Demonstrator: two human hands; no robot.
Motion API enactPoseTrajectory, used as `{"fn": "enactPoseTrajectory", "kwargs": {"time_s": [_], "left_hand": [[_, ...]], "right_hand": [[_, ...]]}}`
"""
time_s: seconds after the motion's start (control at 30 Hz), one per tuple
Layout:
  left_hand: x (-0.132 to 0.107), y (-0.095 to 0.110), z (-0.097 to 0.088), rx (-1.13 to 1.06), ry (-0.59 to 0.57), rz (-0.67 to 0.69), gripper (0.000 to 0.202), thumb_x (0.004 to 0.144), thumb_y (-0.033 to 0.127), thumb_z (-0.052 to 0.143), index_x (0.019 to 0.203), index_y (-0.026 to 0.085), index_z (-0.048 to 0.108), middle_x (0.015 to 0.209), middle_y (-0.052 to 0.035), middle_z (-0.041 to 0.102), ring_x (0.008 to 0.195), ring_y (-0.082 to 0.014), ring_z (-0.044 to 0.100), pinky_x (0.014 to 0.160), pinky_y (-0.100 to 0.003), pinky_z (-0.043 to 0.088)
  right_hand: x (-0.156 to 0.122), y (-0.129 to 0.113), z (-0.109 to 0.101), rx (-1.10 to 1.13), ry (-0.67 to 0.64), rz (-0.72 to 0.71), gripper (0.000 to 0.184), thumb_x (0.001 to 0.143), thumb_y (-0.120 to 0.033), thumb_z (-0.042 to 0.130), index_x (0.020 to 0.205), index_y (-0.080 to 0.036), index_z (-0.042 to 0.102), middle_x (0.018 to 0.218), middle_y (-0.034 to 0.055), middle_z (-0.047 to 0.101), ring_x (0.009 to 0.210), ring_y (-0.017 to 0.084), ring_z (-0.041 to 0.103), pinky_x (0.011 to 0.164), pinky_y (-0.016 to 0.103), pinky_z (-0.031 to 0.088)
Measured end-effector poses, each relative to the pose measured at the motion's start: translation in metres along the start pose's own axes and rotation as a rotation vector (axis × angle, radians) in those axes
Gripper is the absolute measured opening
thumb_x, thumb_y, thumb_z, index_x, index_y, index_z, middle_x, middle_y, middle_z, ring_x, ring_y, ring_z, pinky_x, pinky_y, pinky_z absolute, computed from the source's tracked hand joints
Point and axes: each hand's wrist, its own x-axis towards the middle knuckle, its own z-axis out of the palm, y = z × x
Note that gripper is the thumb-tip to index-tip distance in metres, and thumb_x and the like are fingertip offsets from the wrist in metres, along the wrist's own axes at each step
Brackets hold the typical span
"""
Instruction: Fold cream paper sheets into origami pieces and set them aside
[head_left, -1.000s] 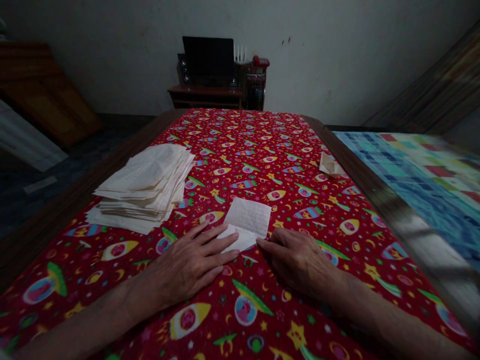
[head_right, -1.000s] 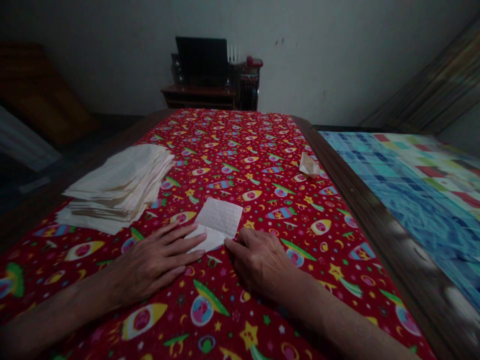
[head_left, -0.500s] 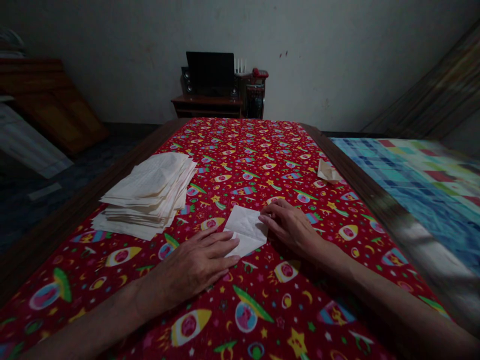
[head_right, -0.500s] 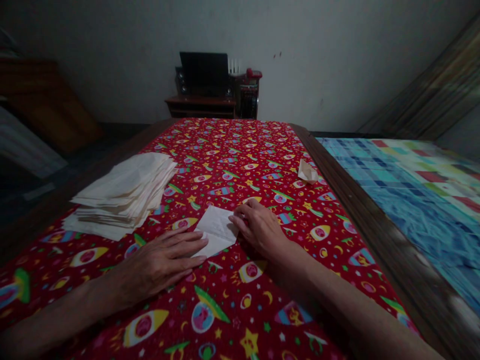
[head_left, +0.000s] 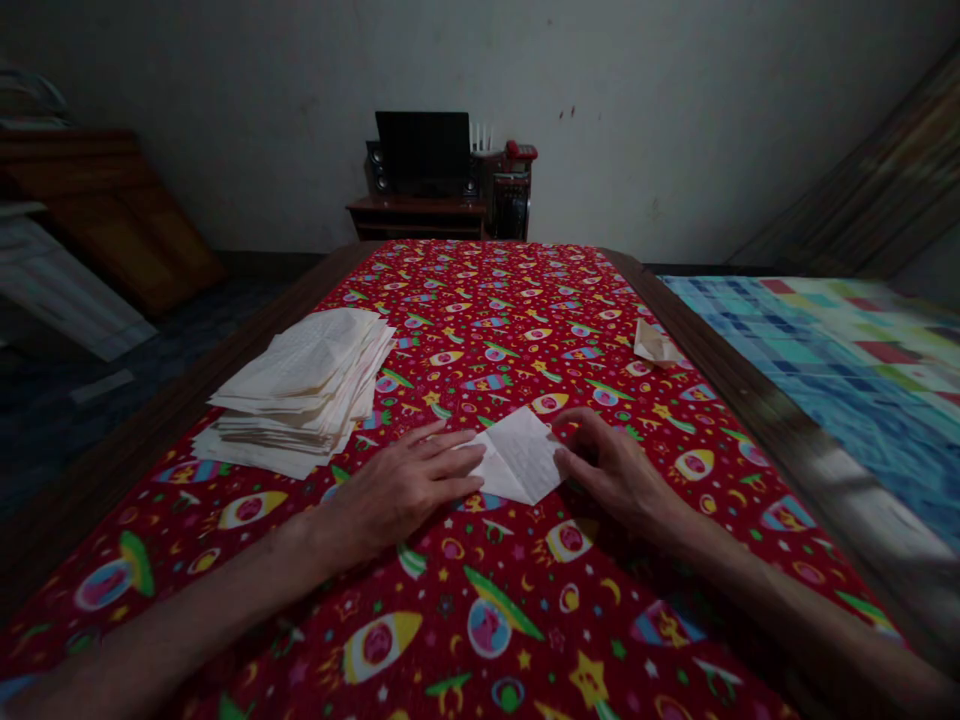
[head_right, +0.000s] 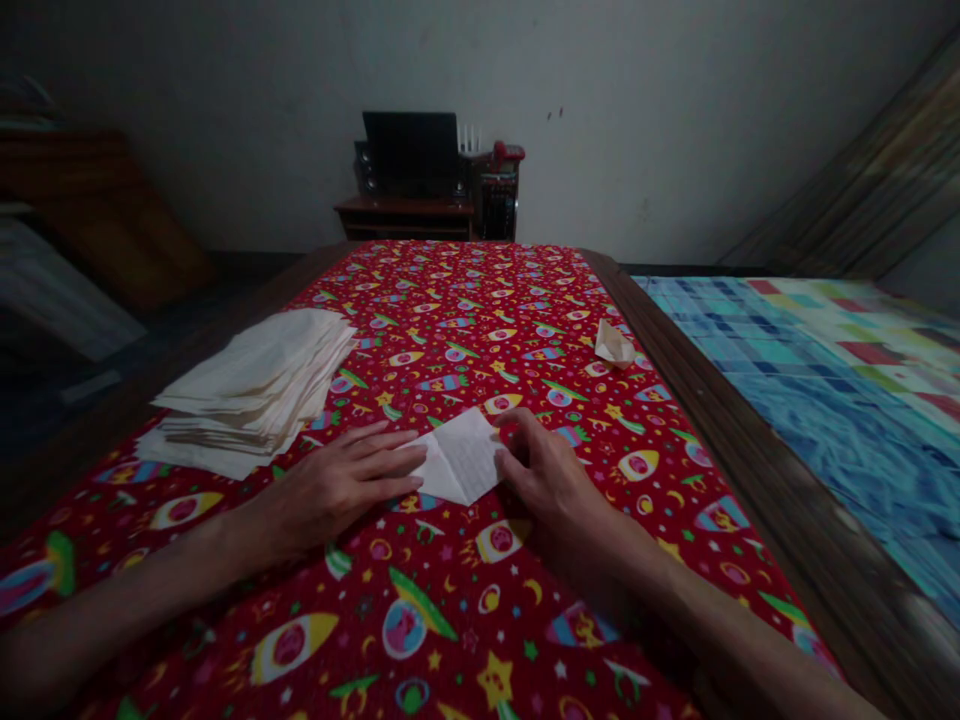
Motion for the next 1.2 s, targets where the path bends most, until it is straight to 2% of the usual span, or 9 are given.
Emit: {"fn": "enactPoseTrajectory", "kwargs": {"time_s": [0.2,0.37,0.5,0.6,0.67,0.8,0.9,1.03,1.2], "left_hand": [[0.032,-0.009,0.0,0.09,-0.013,0.057,0.029,0.092,0.016,0.047,0.117,0.024,0.06,0.142,-0.0002,0.046,0.132,-0.022,0.037,0.111,-0.047,0.028],[0.036,0.003,0.002,0.074,0.005,0.046,0.032,0.089,0.01,0.048,0.12,0.017,0.057,0.14,-0.0055,0.047,0.131,-0.0222,0.038,0.112,-0.043,0.029],[0.023,0.02,0.011,-0.018,0.071,0.017,0.03,0.091,0.01,0.046,0.118,0.013,0.058,0.128,-0.0078,0.058,0.12,-0.0206,0.048,0.106,-0.039,0.039],[0.014,0.029,0.016,-0.082,0.069,-0.013,0.032,0.092,0.011,0.043,0.122,0.014,0.055,0.127,-0.0081,0.059,0.116,-0.0207,0.052,0.1,-0.039,0.044],[0.01,0.031,0.019,-0.106,0.063,-0.038,0.034,0.092,0.011,0.042,0.124,0.016,0.054,0.128,-0.008,0.057,0.116,-0.0218,0.052,0.099,-0.04,0.045],[0.008,0.031,0.022,-0.14,0.048,-0.049,0.035,0.092,0.011,0.044,0.125,0.016,0.053,0.131,-0.0085,0.055,0.12,-0.023,0.049,0.1,-0.041,0.044],[0.009,0.03,0.023,-0.148,0.052,-0.047,0.036,0.091,0.012,0.046,0.126,0.016,0.052,0.131,-0.009,0.054,0.122,-0.0234,0.047,0.101,-0.041,0.043],[0.01,0.032,0.022,-0.149,0.055,-0.048,0.034,0.091,0.013,0.046,0.125,0.015,0.054,0.13,-0.0097,0.055,0.122,-0.0243,0.046,0.1,-0.042,0.044],[0.012,0.033,0.019,-0.149,0.052,-0.041,0.034,0.091,0.012,0.045,0.124,0.016,0.055,0.13,-0.0102,0.056,0.121,-0.025,0.047,0.099,-0.043,0.045]], "right_hand": [[-0.041,-0.012,-0.005,-0.085,-0.179,0.051,0.013,0.085,-0.018,0.048,0.095,-0.019,0.057,0.064,-0.003,0.058,0.053,0.01,0.051,0.049,0.02,0.037],[-0.057,-0.028,-0.014,-0.217,-0.379,-0.074,0.017,0.086,-0.02,0.052,0.101,-0.02,0.061,0.068,-0.0014,0.062,0.055,0.01,0.053,0.05,0.02,0.037],[-0.06,-0.023,-0.021,-0.433,-0.284,-0.33,0.027,0.084,-0.016,0.051,0.11,-0.02,0.059,0.08,0.004,0.062,0.06,0.012,0.053,0.052,0.022,0.038],[-0.058,-0.018,-0.021,-0.627,-0.194,-0.506,0.036,0.083,-0.018,0.053,0.118,-0.02,0.055,0.095,0.0097,0.059,0.074,0.017,0.053,0.058,0.027,0.043],[-0.057,-0.018,-0.021,-0.752,-0.113,-0.553,0.038,0.082,-0.019,0.056,0.12,-0.021,0.055,0.101,0.0112,0.056,0.081,0.02,0.052,0.063,0.03,0.044],[-0.053,-0.025,-0.024,-0.913,-0.004,-0.549,0.025,0.084,-0.02,0.058,0.107,-0.029,0.062,0.09,0.0056,0.054,0.076,0.018,0.046,0.058,0.026,0.037],[-0.049,-0.027,-0.025,-0.904,-0.024,-0.569,0.015,0.084,-0.023,0.059,0.095,-0.03,0.066,0.087,0.0041,0.053,0.076,0.017,0.044,0.058,0.026,0.034],[-0.038,-0.019,-0.025,-0.781,-0.079,-0.629,0.019,0.085,-0.023,0.06,0.098,-0.032,0.068,0.101,0.0066,0.056,0.087,0.02,0.047,0.07,0.031,0.039],[-0.027,-0.004,-0.021,-0.565,-0.301,-0.67,0.024,0.087,-0.029,0.059,0.109,-0.033,0.066,0.111,0.0063,0.059,0.093,0.019,0.053,0.08,0.035,0.039]]}}
